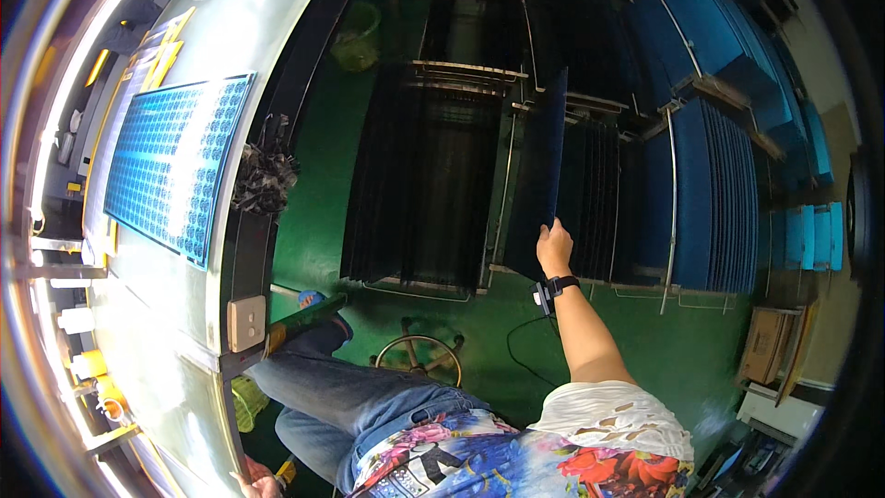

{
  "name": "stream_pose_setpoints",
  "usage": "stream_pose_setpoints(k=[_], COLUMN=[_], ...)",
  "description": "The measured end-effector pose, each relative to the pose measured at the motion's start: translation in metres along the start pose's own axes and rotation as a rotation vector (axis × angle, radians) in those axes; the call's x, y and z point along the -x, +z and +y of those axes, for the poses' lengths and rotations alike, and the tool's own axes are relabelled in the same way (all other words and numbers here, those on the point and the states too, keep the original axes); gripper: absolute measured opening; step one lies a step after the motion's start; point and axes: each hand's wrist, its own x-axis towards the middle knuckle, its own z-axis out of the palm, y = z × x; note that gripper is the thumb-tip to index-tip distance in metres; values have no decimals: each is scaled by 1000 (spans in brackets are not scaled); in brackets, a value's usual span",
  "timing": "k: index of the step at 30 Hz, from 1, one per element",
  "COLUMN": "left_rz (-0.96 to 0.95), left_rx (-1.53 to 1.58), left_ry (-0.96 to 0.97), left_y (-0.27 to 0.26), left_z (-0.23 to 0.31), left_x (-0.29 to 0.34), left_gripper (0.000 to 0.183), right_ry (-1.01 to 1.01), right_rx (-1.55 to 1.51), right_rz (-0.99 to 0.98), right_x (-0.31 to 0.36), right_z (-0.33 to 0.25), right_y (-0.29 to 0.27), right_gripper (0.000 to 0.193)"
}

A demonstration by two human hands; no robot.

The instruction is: Inserts blue backing sheets and patterned circuit films into a vertical rack for inspection or processing.

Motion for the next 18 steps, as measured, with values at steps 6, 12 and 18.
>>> stream_pose_setpoints(k=[6,12,18], left_rz=[-187,-195,-268], left_rx=[11,-98,-162], left_ry=[-107,71,295], left_y=[17,1,-8], left_z=[-3,0,-7], left_x=[33,25,19], left_gripper=[45,45,44], right_ry=[5,-5,-4], right_rx=[42,11,41], right_rz=[12,-7,-17], right_x=[-3,-3,-1], right_z=[12,5,-7], right_y=[-5,0,-2], right_gripper=[33,33,35])
